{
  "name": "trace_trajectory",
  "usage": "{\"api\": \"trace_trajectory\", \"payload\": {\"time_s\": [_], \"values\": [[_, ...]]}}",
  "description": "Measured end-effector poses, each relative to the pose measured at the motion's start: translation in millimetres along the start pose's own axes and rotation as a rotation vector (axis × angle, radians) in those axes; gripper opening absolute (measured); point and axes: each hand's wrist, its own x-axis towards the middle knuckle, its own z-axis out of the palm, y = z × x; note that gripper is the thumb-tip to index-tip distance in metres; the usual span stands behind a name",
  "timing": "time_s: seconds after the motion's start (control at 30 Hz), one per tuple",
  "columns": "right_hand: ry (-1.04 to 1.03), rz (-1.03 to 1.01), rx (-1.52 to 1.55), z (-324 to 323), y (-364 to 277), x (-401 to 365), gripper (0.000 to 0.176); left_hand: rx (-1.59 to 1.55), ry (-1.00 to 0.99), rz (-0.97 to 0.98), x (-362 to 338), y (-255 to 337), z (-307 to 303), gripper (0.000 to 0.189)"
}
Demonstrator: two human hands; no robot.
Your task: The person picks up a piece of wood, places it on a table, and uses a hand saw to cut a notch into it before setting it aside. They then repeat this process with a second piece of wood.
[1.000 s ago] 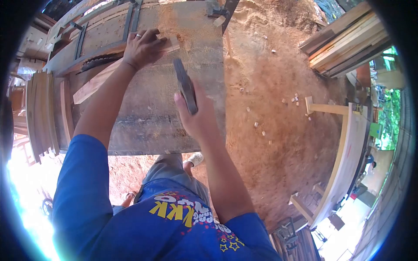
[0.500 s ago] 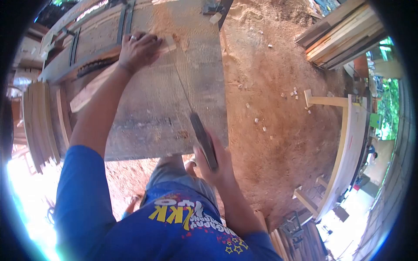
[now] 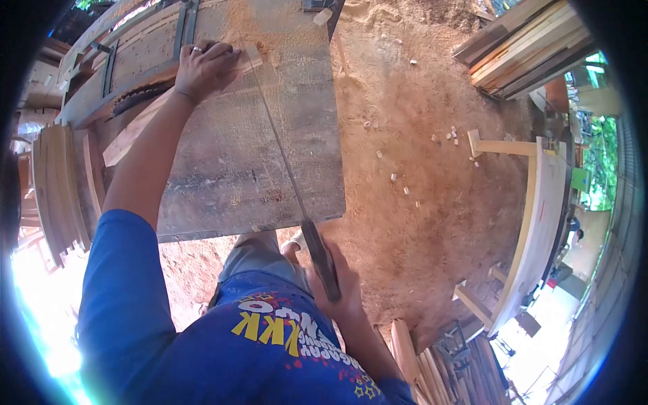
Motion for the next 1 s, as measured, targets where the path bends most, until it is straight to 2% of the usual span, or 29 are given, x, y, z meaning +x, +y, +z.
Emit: {"api": "trace_trajectory", "payload": {"time_s": [0.03, 0.13, 0.23, 0.27, 0.3, 0.33, 0.47, 0.57, 0.63, 0.73, 0.8, 0.9, 0.97, 1.0], "values": [[-0.033, 0.065, -0.044, -9, -2, -21, 0.065, -0.011, 0.001, -0.001, -2, -2, 3, 0.039], [0.006, 0.033, -0.066, -14, -8, -26, 0.068, -0.008, 0.008, 0.007, 4, 0, -2, 0.042], [-0.010, -0.093, 0.084, 15, -4, 76, 0.059, -0.033, -0.041, -0.011, 6, 3, -10, 0.042], [0.035, -0.240, 0.070, 34, -4, 124, 0.055, -0.024, -0.037, -0.012, 8, 2, -8, 0.042], [0.051, -0.246, -0.005, 43, -22, 164, 0.054, -0.019, -0.035, -0.016, 7, 2, -5, 0.042], [0.044, -0.240, 0.042, 53, -36, 198, 0.054, -0.013, -0.039, -0.025, 6, 4, -4, 0.042], [0.036, -0.248, 0.043, 59, -97, 233, 0.053, 0.038, -0.058, -0.027, 5, 2, -1, 0.041], [-0.014, -0.144, -0.008, 50, -98, 223, 0.054, 0.010, -0.058, -0.034, 5, 6, -10, 0.042], [0.079, -0.283, -0.005, 50, -72, 196, 0.054, 0.000, -0.049, -0.042, 5, 4, -8, 0.043], [0.192, -0.475, 0.007, 50, 7, 123, 0.058, 0.021, -0.043, -0.027, 5, 3, -5, 0.044], [-0.001, -0.049, 0.123, 18, -6, 40, 0.061, 0.011, -0.035, -0.024, 2, 4, -1, 0.045], [0.033, -0.008, -0.057, -6, 2, -29, 0.061, -0.027, -0.046, -0.033, 3, 2, -4, 0.045], [0.008, -0.011, -0.077, -16, -15, -36, 0.063, -0.013, -0.052, -0.026, 3, 5, -7, 0.044], [0.014, -0.079, -0.041, -10, -11, -17, 0.063, -0.002, -0.049, -0.019, 5, 3, -8, 0.044]]}}
